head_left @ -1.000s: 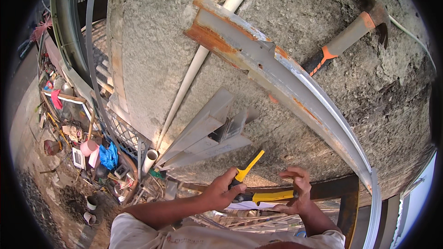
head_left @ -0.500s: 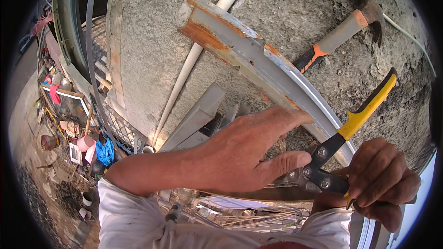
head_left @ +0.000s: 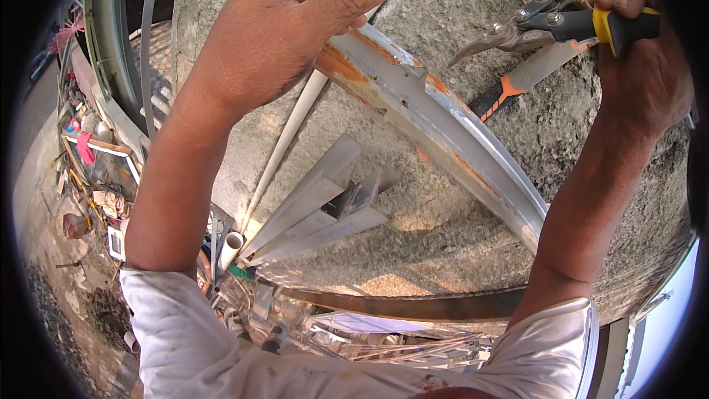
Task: The person uses tin snips to cut a curved metal sheet resting on a concrete surface. They repeatedly reposition the sheet and snips to make successive cuts along its edge, removing small metal pieces.
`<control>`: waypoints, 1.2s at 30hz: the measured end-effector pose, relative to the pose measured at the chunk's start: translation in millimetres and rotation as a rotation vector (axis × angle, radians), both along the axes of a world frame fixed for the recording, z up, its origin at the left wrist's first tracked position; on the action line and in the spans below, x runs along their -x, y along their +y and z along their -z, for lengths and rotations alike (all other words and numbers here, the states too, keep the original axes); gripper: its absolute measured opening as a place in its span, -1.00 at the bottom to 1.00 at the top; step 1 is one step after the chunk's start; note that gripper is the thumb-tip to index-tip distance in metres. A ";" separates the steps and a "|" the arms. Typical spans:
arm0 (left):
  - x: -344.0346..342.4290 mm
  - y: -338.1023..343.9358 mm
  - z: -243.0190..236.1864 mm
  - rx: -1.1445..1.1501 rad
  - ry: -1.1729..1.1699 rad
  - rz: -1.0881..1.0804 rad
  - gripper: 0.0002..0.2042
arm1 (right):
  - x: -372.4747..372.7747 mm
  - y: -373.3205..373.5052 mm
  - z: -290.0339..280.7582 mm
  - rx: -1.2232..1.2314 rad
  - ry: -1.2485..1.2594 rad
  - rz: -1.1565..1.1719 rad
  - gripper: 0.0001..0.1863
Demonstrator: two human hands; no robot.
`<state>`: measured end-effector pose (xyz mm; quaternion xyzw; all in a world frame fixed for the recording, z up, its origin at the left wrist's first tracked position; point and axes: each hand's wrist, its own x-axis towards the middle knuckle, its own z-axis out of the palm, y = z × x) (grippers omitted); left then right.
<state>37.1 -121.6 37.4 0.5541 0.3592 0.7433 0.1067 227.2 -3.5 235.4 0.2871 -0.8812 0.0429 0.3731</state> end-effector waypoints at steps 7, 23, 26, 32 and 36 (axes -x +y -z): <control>15.2 5.4 17.7 0.051 -0.020 0.138 -0.69 | 44.2 -1.2 53.2 0.235 0.280 0.129 -0.58; -11.7 30.1 -26.9 -0.177 0.244 -0.270 -0.54 | 43.2 -17.3 72.6 0.269 0.052 0.452 -0.51; -13.4 37.5 -46.6 -0.240 0.261 0.010 -0.47 | 47.8 -16.3 73.7 0.327 0.050 0.401 -0.51; -10.9 54.3 -73.3 -0.253 0.410 0.365 -0.34 | 55.2 -5.0 92.8 0.476 0.253 0.176 -0.58; 6.5 64.7 -98.1 -0.258 0.553 0.679 -0.25 | 57.9 1.6 98.2 0.582 0.400 0.177 -0.54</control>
